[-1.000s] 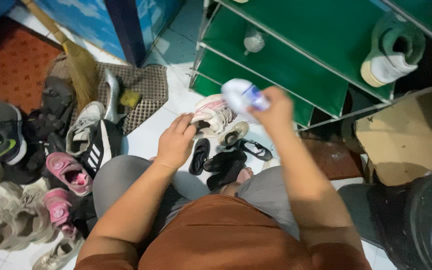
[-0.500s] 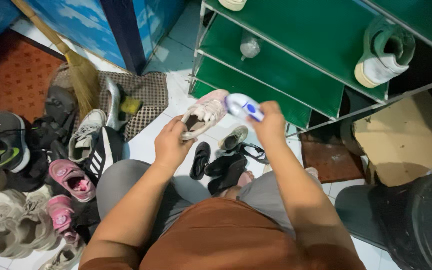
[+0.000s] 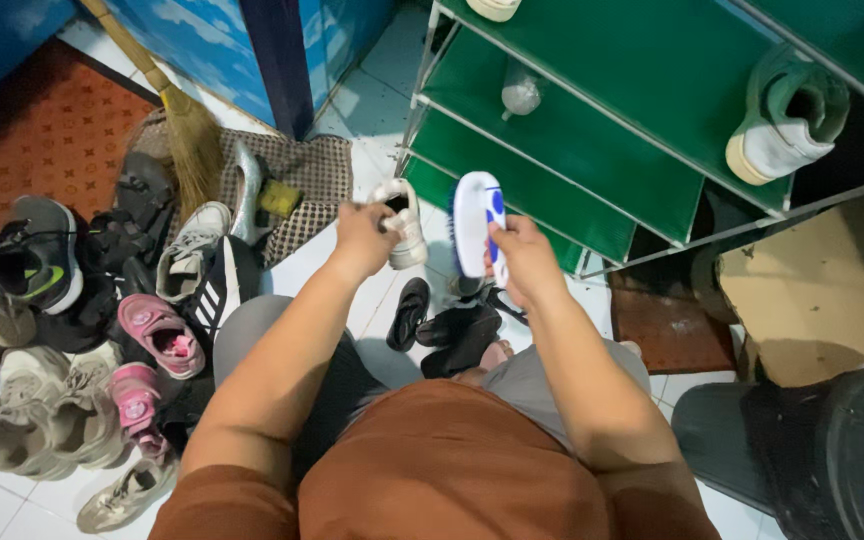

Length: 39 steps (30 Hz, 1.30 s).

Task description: The person sits on the floor and uses a brush to clean several pairs of shoes. They pick up each shoe, brush the exterior surfaces, and then place the shoes onto a green metal shoe rack.

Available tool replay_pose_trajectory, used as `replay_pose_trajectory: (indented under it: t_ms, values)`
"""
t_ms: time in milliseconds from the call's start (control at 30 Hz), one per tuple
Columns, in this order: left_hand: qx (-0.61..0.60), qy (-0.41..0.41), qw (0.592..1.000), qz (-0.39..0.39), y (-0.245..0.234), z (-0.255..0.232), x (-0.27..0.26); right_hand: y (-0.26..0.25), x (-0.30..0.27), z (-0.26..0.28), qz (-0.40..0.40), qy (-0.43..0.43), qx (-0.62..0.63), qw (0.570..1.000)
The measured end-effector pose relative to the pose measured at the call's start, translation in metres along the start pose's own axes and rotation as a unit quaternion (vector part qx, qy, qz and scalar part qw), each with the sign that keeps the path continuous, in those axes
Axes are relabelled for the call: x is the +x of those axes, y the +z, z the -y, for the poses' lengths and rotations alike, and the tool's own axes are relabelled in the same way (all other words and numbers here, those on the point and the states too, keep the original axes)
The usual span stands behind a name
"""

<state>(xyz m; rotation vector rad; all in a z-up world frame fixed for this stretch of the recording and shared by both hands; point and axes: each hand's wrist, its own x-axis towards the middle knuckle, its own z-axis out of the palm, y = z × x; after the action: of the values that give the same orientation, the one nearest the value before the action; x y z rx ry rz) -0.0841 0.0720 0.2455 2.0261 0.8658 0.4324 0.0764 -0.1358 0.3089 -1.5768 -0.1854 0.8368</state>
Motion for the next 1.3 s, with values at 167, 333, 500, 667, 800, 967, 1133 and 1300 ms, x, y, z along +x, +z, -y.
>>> replay_pose_trajectory:
  t_ms: [167,333,500,667,800,967,1133,1300]
  values:
    - [0.198,0.046,0.979,0.015,-0.030,-0.040,-0.005,0.013,-0.020,-0.010,0.095,0.003,0.032,0.995]
    - [0.171,0.154,0.973,-0.008,-0.044,-0.056,-0.001,0.028,-0.046,0.013,0.096,-0.071,0.082,0.989]
    - [-0.046,0.087,0.995,-0.015,-0.023,-0.052,0.010,0.036,-0.076,0.060,0.145,-0.080,-0.052,0.985]
    - [-0.374,-0.152,0.914,0.031,-0.002,-0.055,0.018,0.054,-0.077,0.096,0.163,-0.259,-0.008,0.952]
    - [-0.445,-0.150,0.883,0.024,0.012,-0.058,0.022,0.065,-0.082,0.099,0.102,-0.273,-0.116,0.949]
    - [-0.450,-0.109,0.885,-0.044,0.027,-0.029,0.037,0.065,-0.126,0.055,0.097,-0.177,-0.433,0.879]
    - [-0.512,-0.154,0.843,-0.055,0.037,-0.009,0.052,0.055,-0.123,0.045,0.071,-0.238,-0.509,0.824]
    - [-0.575,-0.167,0.800,-0.035,0.031,-0.031,0.046,0.048,-0.100,0.043,0.012,-0.298,-0.346,0.890]
